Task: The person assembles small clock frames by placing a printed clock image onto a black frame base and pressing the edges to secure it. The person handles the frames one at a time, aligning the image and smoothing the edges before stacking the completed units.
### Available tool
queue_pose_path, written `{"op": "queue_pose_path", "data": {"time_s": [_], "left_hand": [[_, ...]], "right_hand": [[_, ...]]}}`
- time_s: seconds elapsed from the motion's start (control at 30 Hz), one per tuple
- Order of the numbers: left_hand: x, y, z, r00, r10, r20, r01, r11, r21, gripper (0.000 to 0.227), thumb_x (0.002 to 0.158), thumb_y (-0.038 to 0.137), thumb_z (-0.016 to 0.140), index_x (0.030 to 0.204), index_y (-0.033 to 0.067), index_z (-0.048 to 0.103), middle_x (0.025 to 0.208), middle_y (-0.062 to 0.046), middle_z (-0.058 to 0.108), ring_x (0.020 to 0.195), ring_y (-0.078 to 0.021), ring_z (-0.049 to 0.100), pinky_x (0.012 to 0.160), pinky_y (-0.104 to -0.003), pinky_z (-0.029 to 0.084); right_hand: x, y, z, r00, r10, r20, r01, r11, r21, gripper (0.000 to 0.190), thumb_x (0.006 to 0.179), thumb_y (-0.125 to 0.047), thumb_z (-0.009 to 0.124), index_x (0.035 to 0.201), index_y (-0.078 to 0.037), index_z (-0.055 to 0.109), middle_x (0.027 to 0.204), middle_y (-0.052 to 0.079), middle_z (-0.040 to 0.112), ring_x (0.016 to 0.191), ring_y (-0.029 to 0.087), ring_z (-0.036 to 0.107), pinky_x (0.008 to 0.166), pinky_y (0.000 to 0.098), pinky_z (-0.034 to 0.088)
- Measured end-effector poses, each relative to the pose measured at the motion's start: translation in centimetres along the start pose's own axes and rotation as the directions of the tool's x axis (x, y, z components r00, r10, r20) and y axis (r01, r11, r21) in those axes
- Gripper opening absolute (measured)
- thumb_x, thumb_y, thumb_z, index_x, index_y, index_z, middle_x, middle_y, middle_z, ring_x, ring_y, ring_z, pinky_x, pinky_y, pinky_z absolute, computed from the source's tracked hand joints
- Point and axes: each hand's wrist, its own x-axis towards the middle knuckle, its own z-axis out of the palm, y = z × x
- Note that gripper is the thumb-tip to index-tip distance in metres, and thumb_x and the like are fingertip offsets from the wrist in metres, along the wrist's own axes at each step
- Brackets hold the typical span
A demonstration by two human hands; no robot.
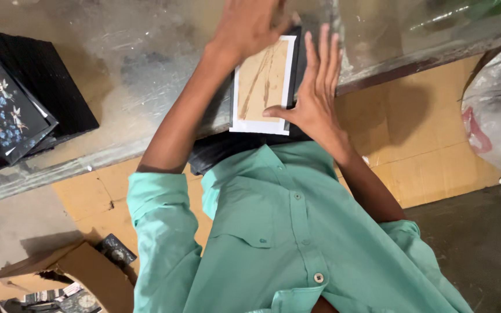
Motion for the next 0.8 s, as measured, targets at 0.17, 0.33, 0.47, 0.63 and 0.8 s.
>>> {"op": "queue_pose_path", "data": {"time_s": [0.17,0.33,0.47,0.63,0.8], "left_hand": [[0.4,1.1,-7.0,0.822,-0.203,0.531,0.319,0.938,-0.135,0.049,0.110,0.045,0.056,0.108,-0.0027,0.069,0.082,-0.020,0.064,0.073,-0.0311,0.062,0.069,-0.043,0.047],[-4.8,4.1,-10.0,0.958,-0.255,-0.131,0.050,0.599,-0.799,0.031,0.112,0.002,0.061,0.143,-0.0005,0.058,0.139,-0.007,0.067,0.118,-0.0144,0.066,0.106,-0.031,0.055],[-6.7,5.7,-8.9,0.868,-0.118,0.483,0.426,0.676,-0.601,0.050,0.088,-0.002,0.067,0.136,0.0008,0.056,0.112,-0.004,0.073,0.102,-0.0098,0.067,0.091,-0.028,0.056],[-7.1,6.6,-6.1,0.892,-0.439,0.104,0.254,0.299,-0.920,0.037,0.112,0.024,0.050,0.135,-0.0039,0.060,0.124,-0.005,0.070,0.113,-0.0116,0.061,0.103,-0.029,0.048],[-6.9,6.8,-4.4,0.830,-0.554,0.056,0.192,0.191,-0.963,0.045,0.113,0.035,0.046,0.129,-0.0030,0.063,0.119,-0.005,0.071,0.110,-0.0117,0.063,0.101,-0.029,0.049]], "right_hand": [[0.4,0.7,-0.7,0.988,0.045,-0.149,-0.035,0.997,0.070,0.145,0.075,-0.069,0.093,0.171,-0.006,0.005,0.171,0.023,-0.006,0.160,0.044,-0.007,0.132,0.0635,0.003],[2.2,2.2,-2.8,0.902,0.359,-0.241,0.049,0.469,0.882,0.101,0.099,-0.027,0.080,0.162,-0.013,0.003,0.171,0.018,0.012,0.155,0.036,0.032,0.126,0.0547,0.039],[5.2,2.8,-2.8,0.952,0.299,-0.057,-0.002,0.194,0.981,0.062,0.109,-0.010,0.070,0.160,0.002,0.038,0.145,0.021,0.064,0.121,0.019,0.068,0.097,0.0323,0.057],[7.4,2.5,-2.8,0.964,0.264,0.030,-0.149,0.444,0.884,0.033,0.115,-0.024,0.052,0.128,0.003,0.064,0.106,0.008,0.075,0.090,0.010,0.071,0.079,0.0231,0.058],[8.0,2.7,-3.2,0.952,0.307,0.002,-0.148,0.451,0.880,0.035,0.114,-0.026,0.053,0.112,0.004,0.072,0.097,0.007,0.075,0.084,0.010,0.073,0.072,0.0244,0.060]]}}
